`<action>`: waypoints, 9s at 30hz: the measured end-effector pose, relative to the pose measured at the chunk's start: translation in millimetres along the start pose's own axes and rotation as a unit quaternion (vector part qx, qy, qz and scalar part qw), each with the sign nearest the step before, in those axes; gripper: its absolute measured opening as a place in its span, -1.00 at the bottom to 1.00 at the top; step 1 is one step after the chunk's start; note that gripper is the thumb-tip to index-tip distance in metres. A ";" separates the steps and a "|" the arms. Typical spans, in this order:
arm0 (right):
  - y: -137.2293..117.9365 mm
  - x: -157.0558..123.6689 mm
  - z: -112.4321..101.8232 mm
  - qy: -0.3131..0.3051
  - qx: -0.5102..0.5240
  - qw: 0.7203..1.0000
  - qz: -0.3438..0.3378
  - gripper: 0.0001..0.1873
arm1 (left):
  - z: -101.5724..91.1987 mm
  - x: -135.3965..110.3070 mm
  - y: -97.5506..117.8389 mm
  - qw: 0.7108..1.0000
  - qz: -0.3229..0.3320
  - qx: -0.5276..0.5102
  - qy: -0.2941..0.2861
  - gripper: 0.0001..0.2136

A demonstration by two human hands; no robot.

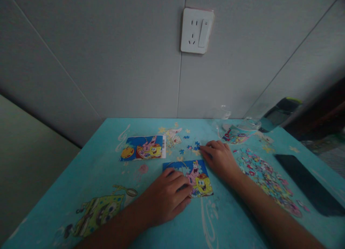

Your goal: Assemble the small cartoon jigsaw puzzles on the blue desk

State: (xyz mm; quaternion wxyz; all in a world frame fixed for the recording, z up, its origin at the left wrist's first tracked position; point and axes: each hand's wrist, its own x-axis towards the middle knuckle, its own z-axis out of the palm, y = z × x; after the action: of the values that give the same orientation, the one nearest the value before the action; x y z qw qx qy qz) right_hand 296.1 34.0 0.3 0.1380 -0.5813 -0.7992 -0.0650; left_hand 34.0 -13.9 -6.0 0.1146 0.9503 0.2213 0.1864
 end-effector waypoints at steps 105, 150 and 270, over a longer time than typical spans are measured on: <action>68.1 1.6 -15.6 0.041 0.034 0.978 0.201 -0.65 | -31.6 -29.8 -57.9 0.977 -0.094 0.185 0.049 -0.73; 37.6 -0.6 -24.9 -0.214 0.444 0.864 0.099 -0.76 | -26.4 -27.9 -49.1 0.994 0.016 0.108 -0.004 -0.74; 64.9 -1.7 -28.0 -0.076 0.057 0.974 0.206 -0.75 | -26.1 -28.8 -47.1 0.994 0.002 0.108 -0.021 -0.74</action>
State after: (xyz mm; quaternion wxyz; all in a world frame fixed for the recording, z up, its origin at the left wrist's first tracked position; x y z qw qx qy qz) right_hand 362.1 45.5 22.8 0.1199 -0.7280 -0.6728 0.0546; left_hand -18.4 17.5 -5.3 0.0156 0.9613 0.2356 0.1418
